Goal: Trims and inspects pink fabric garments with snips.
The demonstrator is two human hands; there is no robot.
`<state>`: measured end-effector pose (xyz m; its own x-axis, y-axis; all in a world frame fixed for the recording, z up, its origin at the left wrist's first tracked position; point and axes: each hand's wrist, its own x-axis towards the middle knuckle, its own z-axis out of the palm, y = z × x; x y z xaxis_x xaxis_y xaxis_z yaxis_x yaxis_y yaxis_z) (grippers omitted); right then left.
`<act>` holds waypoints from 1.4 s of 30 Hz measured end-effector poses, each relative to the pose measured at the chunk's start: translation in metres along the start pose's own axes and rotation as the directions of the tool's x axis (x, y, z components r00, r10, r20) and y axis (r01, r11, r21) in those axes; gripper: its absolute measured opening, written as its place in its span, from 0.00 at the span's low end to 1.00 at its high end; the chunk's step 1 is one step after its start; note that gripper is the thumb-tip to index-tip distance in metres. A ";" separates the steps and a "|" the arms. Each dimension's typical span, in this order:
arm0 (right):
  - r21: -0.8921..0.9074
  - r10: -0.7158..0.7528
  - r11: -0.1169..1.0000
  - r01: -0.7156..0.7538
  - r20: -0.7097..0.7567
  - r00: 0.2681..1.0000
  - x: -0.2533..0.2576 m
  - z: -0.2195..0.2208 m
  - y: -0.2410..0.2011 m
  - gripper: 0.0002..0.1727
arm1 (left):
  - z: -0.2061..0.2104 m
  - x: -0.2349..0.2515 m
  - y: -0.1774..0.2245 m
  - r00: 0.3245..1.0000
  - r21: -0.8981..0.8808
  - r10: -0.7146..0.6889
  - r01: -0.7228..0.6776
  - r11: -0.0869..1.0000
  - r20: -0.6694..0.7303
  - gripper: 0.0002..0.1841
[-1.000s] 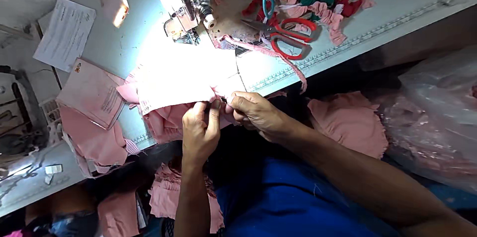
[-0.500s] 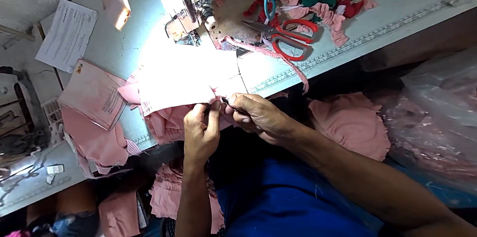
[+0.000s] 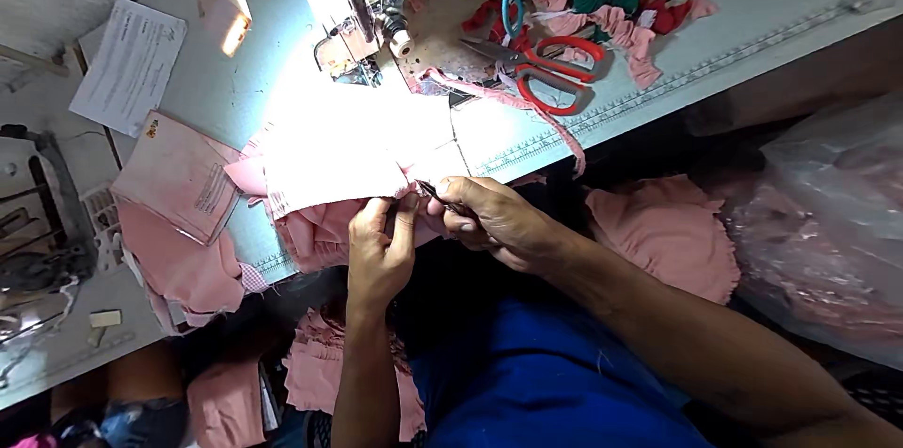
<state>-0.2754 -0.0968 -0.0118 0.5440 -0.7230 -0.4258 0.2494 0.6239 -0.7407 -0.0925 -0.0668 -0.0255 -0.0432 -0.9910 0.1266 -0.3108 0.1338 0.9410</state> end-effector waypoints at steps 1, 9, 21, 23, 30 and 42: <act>-0.022 0.002 1.000 -0.002 -0.005 1.000 -0.001 0.000 -0.002 0.21 | 0.000 0.000 0.000 1.000 0.003 0.006 -0.006 1.000 0.004 0.09; 0.015 -0.008 1.000 0.008 -0.056 0.998 0.003 0.006 0.001 0.20 | -0.001 0.000 -0.002 1.000 0.014 0.021 -0.021 1.000 -0.003 0.09; -0.157 -0.041 0.987 0.028 -0.081 0.996 0.006 0.005 -0.004 0.20 | -0.003 0.000 -0.002 0.999 0.148 0.042 -0.041 0.988 -0.009 0.09; -0.136 -0.039 0.990 0.028 -0.076 0.996 0.007 0.006 -0.003 0.21 | -0.003 0.000 -0.001 0.999 0.149 0.046 -0.044 0.988 -0.010 0.09; -0.021 0.001 1.000 -0.002 -0.036 0.999 0.007 0.004 -0.001 0.21 | -0.003 0.001 -0.005 0.998 0.052 0.065 -0.065 0.997 0.000 0.09; -0.680 -0.452 0.667 0.303 -0.047 0.891 0.025 0.009 -0.017 0.12 | -0.008 -0.007 -0.009 0.939 0.229 0.310 -0.272 0.935 -0.149 0.12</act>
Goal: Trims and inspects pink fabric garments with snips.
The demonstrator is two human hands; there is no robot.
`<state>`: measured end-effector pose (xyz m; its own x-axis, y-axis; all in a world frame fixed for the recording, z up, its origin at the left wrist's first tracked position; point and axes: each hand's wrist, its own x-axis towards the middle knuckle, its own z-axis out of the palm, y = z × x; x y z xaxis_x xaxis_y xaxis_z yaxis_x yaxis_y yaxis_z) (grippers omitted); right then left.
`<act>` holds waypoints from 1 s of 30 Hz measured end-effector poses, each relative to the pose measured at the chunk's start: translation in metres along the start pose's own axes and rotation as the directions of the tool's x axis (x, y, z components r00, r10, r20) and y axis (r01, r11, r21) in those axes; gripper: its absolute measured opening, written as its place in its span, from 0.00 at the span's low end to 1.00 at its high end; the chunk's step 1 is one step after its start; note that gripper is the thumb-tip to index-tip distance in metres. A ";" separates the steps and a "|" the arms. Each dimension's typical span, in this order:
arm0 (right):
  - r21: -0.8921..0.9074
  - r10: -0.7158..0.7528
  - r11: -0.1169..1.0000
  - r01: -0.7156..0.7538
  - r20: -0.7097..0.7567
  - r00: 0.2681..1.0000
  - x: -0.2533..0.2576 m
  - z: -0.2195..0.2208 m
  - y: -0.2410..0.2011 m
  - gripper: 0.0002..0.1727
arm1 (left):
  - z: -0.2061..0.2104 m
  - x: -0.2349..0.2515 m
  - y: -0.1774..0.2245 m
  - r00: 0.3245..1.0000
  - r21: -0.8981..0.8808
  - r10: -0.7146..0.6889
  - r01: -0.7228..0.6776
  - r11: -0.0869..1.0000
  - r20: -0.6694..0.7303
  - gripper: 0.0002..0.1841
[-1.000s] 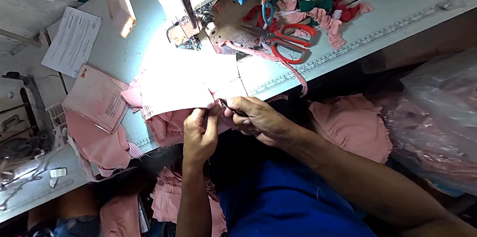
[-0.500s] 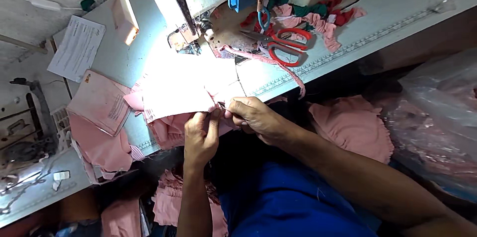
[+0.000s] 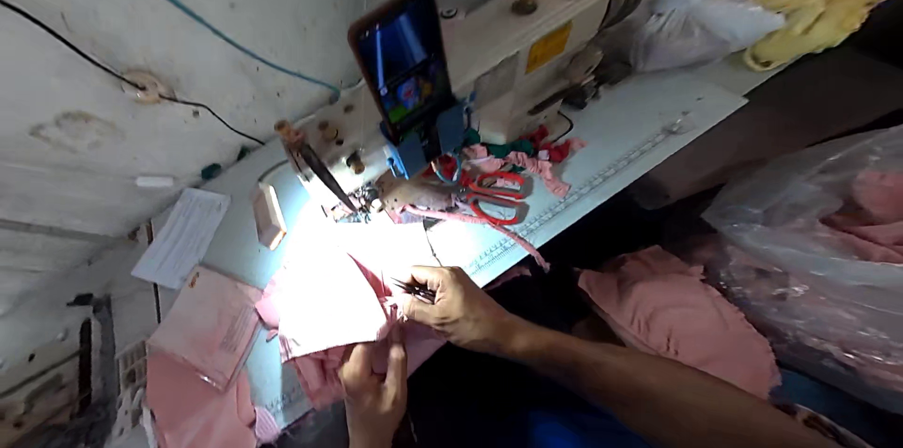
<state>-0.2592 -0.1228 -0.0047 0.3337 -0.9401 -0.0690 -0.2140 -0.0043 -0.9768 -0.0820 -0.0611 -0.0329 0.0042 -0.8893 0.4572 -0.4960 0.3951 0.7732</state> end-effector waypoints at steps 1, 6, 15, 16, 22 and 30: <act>0.015 0.024 1.000 -0.023 -0.053 0.998 -0.001 0.006 -0.001 0.13 | 0.003 -0.004 -0.001 0.999 0.040 0.024 -0.022 0.999 -0.040 0.14; -0.312 -0.262 0.928 0.204 -0.158 0.952 -0.014 0.027 0.007 0.16 | -0.001 -0.011 0.014 0.923 -0.251 -0.377 0.348 0.903 -0.077 0.20; -0.563 -0.594 0.687 0.459 -0.073 0.801 -0.023 0.031 -0.004 0.13 | -0.036 0.002 0.020 0.926 -0.459 -0.238 0.082 0.885 -0.293 0.18; -0.558 -0.597 0.696 0.452 -0.100 0.796 -0.023 0.031 -0.007 0.12 | -0.036 0.004 0.020 0.933 -0.460 -0.199 0.041 0.887 -0.299 0.18; -0.576 -0.361 0.791 0.208 -0.165 0.918 -0.009 0.034 0.008 0.16 | -0.013 0.004 0.006 0.635 -0.339 -0.742 0.664 0.667 -0.216 0.11; -0.309 -0.110 0.949 0.069 -0.117 0.987 -0.011 0.017 0.010 0.15 | -0.045 -0.001 0.053 0.897 -0.109 -0.408 0.428 0.897 0.168 0.12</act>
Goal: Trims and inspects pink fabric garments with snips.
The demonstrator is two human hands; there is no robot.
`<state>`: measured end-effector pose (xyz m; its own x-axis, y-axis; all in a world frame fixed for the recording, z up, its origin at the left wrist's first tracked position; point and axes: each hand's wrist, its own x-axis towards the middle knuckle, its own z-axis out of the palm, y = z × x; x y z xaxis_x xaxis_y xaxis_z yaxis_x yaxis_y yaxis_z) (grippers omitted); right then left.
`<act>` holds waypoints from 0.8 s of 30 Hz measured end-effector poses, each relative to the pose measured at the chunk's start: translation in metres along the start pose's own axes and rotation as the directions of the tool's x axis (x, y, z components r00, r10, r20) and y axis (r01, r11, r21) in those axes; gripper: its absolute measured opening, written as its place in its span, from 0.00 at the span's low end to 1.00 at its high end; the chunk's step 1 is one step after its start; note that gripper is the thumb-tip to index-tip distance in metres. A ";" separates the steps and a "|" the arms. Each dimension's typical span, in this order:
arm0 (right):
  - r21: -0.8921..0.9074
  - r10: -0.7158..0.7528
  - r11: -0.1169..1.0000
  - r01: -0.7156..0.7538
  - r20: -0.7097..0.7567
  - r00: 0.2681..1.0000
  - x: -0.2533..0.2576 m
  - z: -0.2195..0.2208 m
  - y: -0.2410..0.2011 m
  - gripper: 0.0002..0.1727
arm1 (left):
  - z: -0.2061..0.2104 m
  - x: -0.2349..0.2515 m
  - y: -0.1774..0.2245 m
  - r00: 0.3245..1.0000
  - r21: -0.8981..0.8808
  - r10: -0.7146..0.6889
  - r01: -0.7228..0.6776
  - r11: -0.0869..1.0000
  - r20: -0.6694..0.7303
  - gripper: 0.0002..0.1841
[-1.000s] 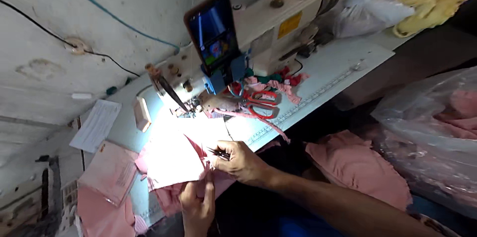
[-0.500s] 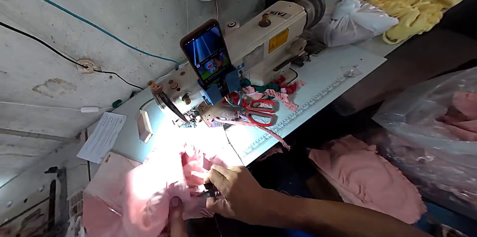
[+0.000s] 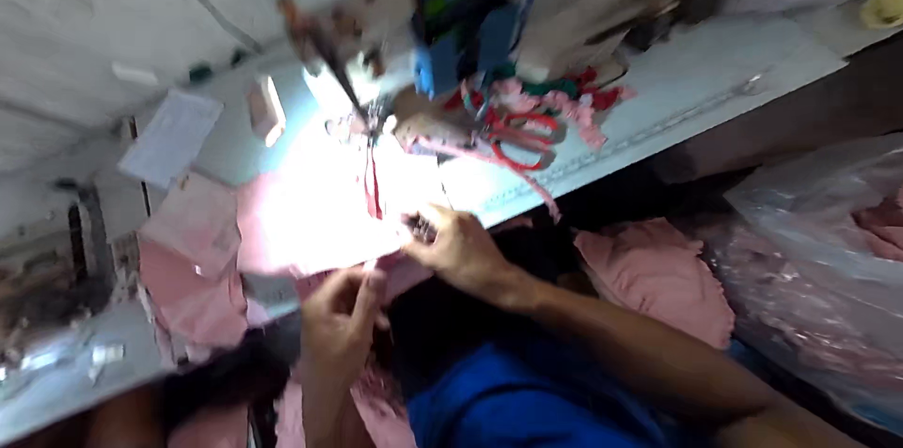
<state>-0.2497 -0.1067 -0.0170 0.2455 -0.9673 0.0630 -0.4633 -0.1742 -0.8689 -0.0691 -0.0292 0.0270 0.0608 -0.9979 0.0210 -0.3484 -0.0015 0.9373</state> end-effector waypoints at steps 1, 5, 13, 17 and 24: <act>0.032 -0.006 0.999 0.006 0.004 1.000 0.000 0.000 0.002 0.13 | 0.002 0.005 0.002 0.994 0.123 0.041 -0.028 0.992 -0.105 0.11; 0.128 0.059 0.990 -0.059 0.011 0.998 -0.004 -0.001 0.002 0.08 | 0.011 0.027 -0.009 0.985 0.475 -0.101 0.157 0.866 -0.143 0.18; 0.067 0.051 0.996 -0.053 0.024 0.998 -0.011 0.000 0.008 0.10 | 0.029 0.034 -0.030 0.997 -0.010 -0.081 0.081 0.997 -0.006 0.04; -0.065 -0.087 0.994 0.088 0.024 0.996 -0.004 -0.008 0.007 0.09 | 0.028 0.033 -0.027 0.997 -0.036 -0.078 0.078 0.996 -0.006 0.03; 0.148 0.046 0.988 -0.046 -0.003 0.999 -0.005 -0.003 0.000 0.07 | 0.036 0.035 -0.020 0.992 0.058 -0.107 0.110 0.992 -0.063 0.04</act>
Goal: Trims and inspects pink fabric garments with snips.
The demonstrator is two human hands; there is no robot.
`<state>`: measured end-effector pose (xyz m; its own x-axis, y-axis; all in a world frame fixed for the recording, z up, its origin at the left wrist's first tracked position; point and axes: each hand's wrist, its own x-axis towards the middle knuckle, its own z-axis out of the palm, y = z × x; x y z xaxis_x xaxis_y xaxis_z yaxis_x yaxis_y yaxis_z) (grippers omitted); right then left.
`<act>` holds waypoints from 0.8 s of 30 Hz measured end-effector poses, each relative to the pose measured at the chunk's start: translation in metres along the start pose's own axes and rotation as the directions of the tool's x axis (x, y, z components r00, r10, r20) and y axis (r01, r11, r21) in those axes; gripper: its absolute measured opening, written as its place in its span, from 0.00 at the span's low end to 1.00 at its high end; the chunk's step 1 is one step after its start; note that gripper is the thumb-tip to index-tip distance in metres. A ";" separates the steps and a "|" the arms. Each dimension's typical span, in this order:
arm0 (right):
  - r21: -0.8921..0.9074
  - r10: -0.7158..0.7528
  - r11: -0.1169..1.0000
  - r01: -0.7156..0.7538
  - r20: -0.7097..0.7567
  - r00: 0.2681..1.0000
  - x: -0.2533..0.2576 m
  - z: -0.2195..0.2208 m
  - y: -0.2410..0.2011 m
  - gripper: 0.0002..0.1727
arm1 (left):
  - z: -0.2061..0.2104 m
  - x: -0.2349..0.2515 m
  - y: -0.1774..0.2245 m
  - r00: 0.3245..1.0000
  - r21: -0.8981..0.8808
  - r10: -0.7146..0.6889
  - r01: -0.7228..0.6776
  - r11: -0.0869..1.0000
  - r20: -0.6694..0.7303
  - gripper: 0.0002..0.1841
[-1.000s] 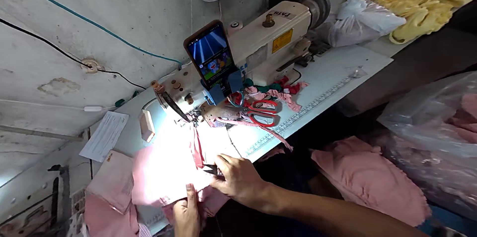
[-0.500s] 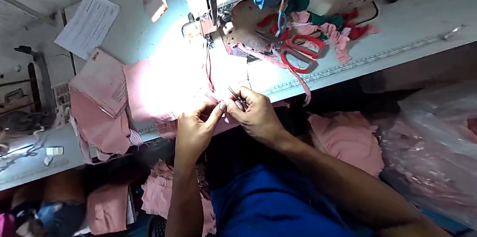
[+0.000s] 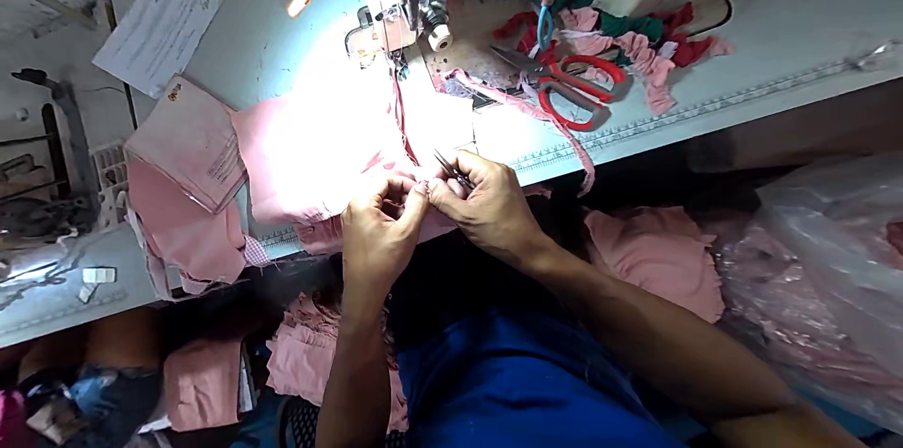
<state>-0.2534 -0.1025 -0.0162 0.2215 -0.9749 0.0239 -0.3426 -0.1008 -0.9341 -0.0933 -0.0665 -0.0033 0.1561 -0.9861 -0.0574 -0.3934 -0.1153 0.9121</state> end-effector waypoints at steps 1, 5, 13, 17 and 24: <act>0.014 0.009 1.000 -0.009 0.004 1.000 -0.001 0.000 0.001 0.07 | -0.001 0.001 0.000 1.000 0.011 -0.010 0.010 1.000 0.008 0.05; 0.014 -0.004 1.000 0.003 0.015 1.000 -0.002 -0.003 0.002 0.04 | -0.004 0.003 -0.004 0.998 -0.103 0.035 -0.030 0.994 0.046 0.04; 0.122 0.078 0.990 -0.074 -0.031 0.996 -0.006 0.007 -0.001 0.05 | 0.007 -0.005 -0.007 0.994 -0.173 0.039 -0.056 0.983 -0.099 0.03; 0.019 0.052 0.999 -0.050 -0.077 0.996 -0.011 0.007 0.001 0.06 | 0.010 -0.009 -0.004 0.994 -0.044 0.053 -0.058 0.997 -0.096 0.04; 0.168 0.031 0.985 -0.034 0.019 0.999 -0.015 -0.007 -0.006 0.09 | 0.006 -0.005 -0.007 0.995 -0.151 0.080 -0.088 0.985 -0.058 0.04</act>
<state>-0.2613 -0.0889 -0.0084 0.2276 -0.9737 -0.0121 -0.1917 -0.0326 -0.9809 -0.0964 -0.0610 -0.0120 0.1765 -0.9835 0.0395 -0.2642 -0.0087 0.9644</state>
